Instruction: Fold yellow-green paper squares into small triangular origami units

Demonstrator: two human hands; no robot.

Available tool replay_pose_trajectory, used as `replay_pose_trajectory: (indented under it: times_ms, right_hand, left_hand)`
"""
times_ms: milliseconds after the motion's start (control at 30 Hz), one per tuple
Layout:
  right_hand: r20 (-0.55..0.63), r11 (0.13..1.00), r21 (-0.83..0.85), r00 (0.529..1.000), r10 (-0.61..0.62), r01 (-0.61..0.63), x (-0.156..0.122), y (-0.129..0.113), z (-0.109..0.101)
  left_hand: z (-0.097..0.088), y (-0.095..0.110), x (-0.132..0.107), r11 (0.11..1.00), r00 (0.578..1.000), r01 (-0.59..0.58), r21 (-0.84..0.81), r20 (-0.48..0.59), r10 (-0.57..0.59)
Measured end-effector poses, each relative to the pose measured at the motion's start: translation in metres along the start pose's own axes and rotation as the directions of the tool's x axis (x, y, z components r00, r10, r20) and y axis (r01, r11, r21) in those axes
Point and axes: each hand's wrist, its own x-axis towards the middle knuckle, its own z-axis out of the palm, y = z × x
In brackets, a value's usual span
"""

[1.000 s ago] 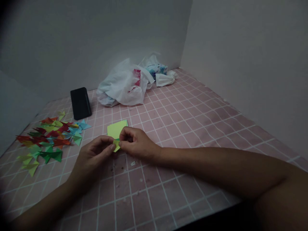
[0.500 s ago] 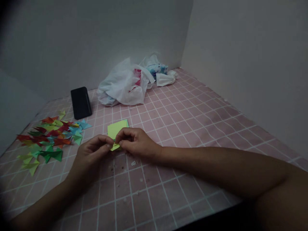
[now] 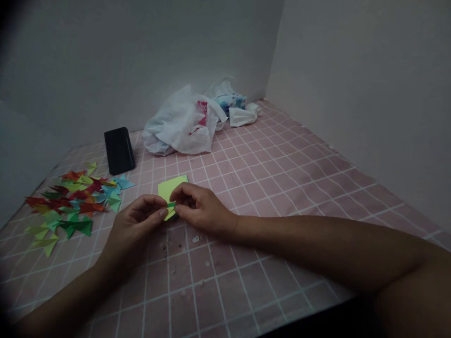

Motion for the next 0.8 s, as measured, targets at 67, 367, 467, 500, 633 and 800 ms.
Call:
replay_pose_trajectory:
  times_ms: [67, 367, 467, 500, 633, 800]
  right_hand:
    - [-0.068, 0.999, 0.033, 0.997, 0.024, -0.022, -0.0012, -0.0004, 0.001]
    - [0.011, 0.959, 0.137, 0.968, 0.25, -0.249, -0.0058, -0.0032, 0.0092]
    - [-0.006, 0.962, 0.12, 0.968, 0.25, -0.247, -0.0048, -0.0034, 0.0083]
    - [-0.006, 0.963, 0.115, 0.969, 0.246, -0.244, -0.0048, -0.0037, 0.008]
    - [-0.01, 0.967, 0.09, 0.971, 0.239, -0.237, -0.0051, -0.0054, 0.0081]
    - [-0.04, 0.975, 0.06, 0.975, 0.218, -0.215, -0.0048, -0.003, 0.0091]
  left_hand:
    - [0.0005, -0.0004, -0.0006, 0.999, 0.998, -0.033, 0.004, -0.05, 0.033]
    - [0.0028, -0.0015, -0.0034, 0.979, 0.987, -0.128, 0.159, -0.08, 0.142]
    - [0.0028, -0.0033, -0.0043, 0.974, 0.989, -0.117, 0.196, -0.065, 0.132]
    - [0.0028, -0.0038, -0.0046, 0.972, 0.989, -0.121, 0.202, -0.06, 0.135]
    - [0.003, -0.0043, -0.0046, 0.96, 0.982, -0.161, 0.23, -0.062, 0.18]
    - [0.0043, -0.0037, -0.0028, 0.969, 0.983, -0.159, 0.189, -0.058, 0.173]
